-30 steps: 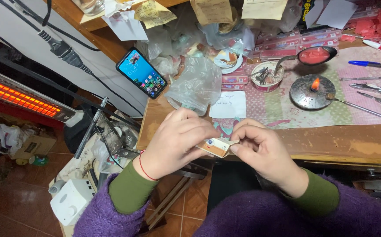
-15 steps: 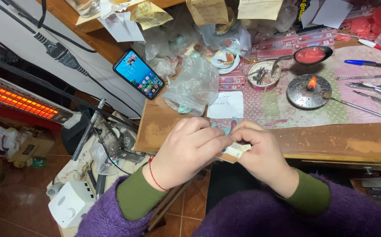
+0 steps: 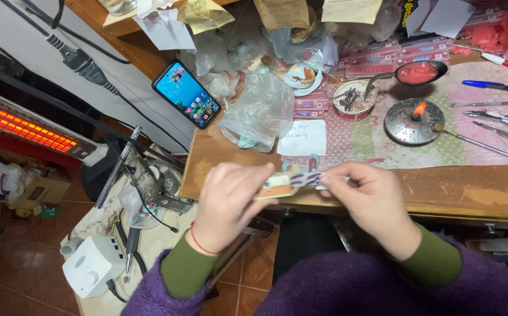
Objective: The recorder is fabricating or repairing a dental appliance by applying material to a dental model and using wire cutters.
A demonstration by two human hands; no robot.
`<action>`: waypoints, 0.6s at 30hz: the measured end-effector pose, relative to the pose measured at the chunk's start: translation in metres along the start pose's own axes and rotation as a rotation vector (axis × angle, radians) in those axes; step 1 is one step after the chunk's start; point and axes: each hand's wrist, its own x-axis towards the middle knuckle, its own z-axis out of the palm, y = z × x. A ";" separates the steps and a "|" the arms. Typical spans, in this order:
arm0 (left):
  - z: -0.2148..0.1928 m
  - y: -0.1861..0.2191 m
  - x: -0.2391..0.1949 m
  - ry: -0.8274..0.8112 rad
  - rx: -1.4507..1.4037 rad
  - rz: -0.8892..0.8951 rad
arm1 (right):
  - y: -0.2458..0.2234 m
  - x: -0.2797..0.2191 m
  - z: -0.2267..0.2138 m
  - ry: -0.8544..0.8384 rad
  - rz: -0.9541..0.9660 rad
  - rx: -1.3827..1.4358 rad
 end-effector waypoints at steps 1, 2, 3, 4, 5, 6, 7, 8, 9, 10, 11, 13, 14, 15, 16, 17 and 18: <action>0.002 -0.010 -0.007 0.004 0.000 -0.004 | 0.001 0.000 -0.005 -0.004 0.001 -0.004; 0.003 -0.020 -0.013 -0.018 0.029 -0.057 | 0.002 0.001 -0.010 0.008 0.035 0.070; 0.005 -0.031 -0.019 -0.040 0.058 -0.105 | 0.002 0.001 -0.016 0.023 0.067 0.145; 0.009 -0.042 -0.026 -0.036 0.057 -0.106 | -0.003 0.000 -0.017 0.022 0.065 0.141; 0.013 -0.053 -0.033 -0.075 0.061 -0.161 | -0.007 -0.002 -0.017 0.022 0.080 0.188; 0.018 -0.065 -0.041 -0.114 0.065 -0.217 | -0.011 -0.004 -0.018 0.023 0.095 0.234; 0.021 -0.068 -0.044 -0.112 0.064 -0.218 | -0.013 -0.005 -0.017 0.022 0.095 0.231; 0.024 -0.072 -0.048 -0.129 0.127 -0.232 | -0.014 -0.006 -0.015 0.028 0.122 0.239; 0.027 -0.076 -0.051 -0.146 0.192 -0.244 | -0.016 -0.007 -0.014 0.035 0.146 0.247; 0.027 -0.071 -0.049 -0.144 0.192 -0.245 | -0.016 -0.007 -0.012 0.034 0.145 0.245; 0.027 -0.066 -0.047 -0.108 0.240 -0.248 | -0.016 -0.007 -0.011 0.027 0.129 0.217; 0.028 -0.048 -0.044 -0.070 0.289 -0.251 | -0.013 -0.007 -0.008 0.020 0.110 0.189; 0.029 -0.035 -0.043 0.069 0.305 -0.212 | -0.010 -0.006 -0.007 0.009 0.102 0.200; 0.030 -0.022 -0.042 0.205 0.319 -0.172 | -0.007 -0.006 -0.005 -0.002 0.097 0.213; 0.029 -0.006 -0.035 0.205 0.318 -0.171 | -0.002 -0.003 -0.001 -0.001 0.097 0.213; 0.029 0.012 -0.029 0.237 0.184 -0.095 | 0.004 -0.002 0.002 -0.013 0.079 0.229; 0.028 0.030 -0.024 0.269 0.051 -0.018 | 0.011 -0.002 0.007 -0.026 0.062 0.246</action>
